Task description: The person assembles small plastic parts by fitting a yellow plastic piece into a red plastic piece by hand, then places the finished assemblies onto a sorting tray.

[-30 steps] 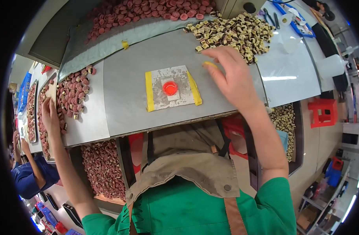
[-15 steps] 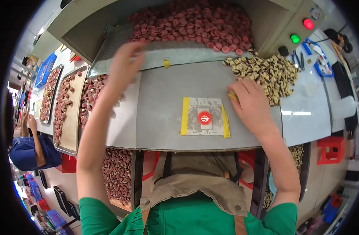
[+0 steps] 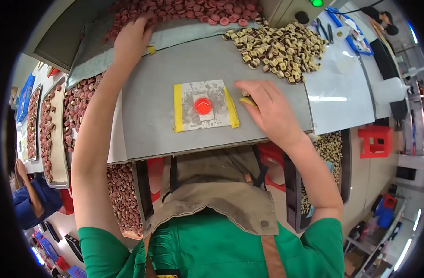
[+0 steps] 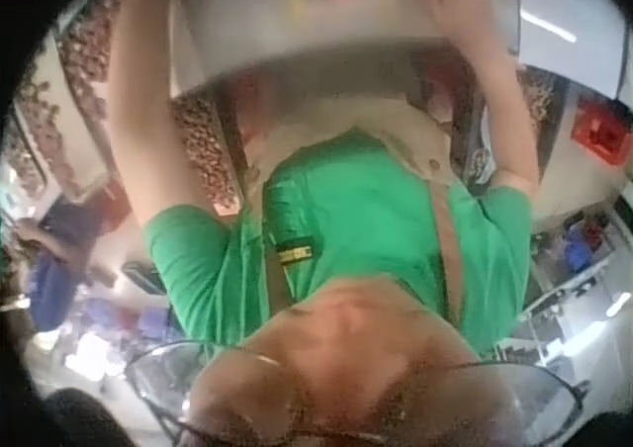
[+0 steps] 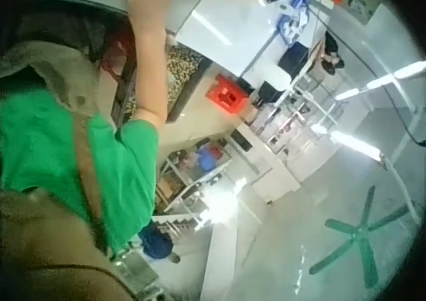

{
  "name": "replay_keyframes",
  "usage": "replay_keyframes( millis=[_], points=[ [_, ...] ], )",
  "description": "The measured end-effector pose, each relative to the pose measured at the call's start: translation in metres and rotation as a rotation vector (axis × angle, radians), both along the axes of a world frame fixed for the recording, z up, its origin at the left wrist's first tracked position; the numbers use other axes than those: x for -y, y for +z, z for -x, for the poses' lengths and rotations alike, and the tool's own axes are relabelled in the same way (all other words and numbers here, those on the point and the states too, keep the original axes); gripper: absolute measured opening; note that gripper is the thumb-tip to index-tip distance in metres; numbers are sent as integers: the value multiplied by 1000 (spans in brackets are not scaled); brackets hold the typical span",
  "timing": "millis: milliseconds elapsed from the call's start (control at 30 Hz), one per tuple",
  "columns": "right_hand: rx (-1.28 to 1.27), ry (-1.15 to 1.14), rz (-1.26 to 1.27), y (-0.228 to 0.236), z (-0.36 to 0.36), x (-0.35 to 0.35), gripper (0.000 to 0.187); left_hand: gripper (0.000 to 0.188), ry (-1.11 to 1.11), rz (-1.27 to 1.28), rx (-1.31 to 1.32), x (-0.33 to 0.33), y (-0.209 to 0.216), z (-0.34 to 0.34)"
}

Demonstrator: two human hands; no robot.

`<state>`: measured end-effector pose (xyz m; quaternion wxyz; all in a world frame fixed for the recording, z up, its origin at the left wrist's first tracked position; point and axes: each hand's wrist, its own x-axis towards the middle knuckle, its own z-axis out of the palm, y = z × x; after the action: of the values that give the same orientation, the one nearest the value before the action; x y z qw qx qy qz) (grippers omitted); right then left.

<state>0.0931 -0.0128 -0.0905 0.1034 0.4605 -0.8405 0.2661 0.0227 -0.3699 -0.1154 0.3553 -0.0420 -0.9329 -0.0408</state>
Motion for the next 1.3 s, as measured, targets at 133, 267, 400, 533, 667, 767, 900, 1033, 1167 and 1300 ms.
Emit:
replay_keyframes(
  millis=[133, 267, 400, 533, 667, 767, 900, 1033, 1167, 1300],
  points=[
    [226, -85, 106, 10, -10, -3, 36, 20, -13, -163, -4, 12, 1, -32],
    [307, -125, -1, 16, -7, -7, 31, 26, -128, -539, 30, 16, 11, -72],
    [80, -24, -85, 14, 0, -7, 25, 27, -78, -1021, 192, -5, 23, -112],
    [155, -89, -153, 26, -4, 4, 19, 34, -314, -1695, 264, -55, 34, -154],
    [238, 45, -71, 35, -15, 32, 18, 33, -503, -2090, 411, -100, 30, -191],
    [261, 117, -102, 33, -29, 52, 19, 34, -567, -2247, 456, -115, 21, -196],
    [139, 73, -140, 16, -30, 62, 22, 35, -608, -2356, 457, -124, 16, -197],
    [77, 84, -127, 13, -29, 63, 25, 38, -598, -2384, 427, -122, 13, -197],
    [26, 120, -182, 21, -28, 64, 27, 38, -599, -2406, 417, -122, 12, -198],
    [32, 98, -163, 16, -23, 65, 26, 37, -656, -2406, 418, -121, 9, -198]
  ],
)
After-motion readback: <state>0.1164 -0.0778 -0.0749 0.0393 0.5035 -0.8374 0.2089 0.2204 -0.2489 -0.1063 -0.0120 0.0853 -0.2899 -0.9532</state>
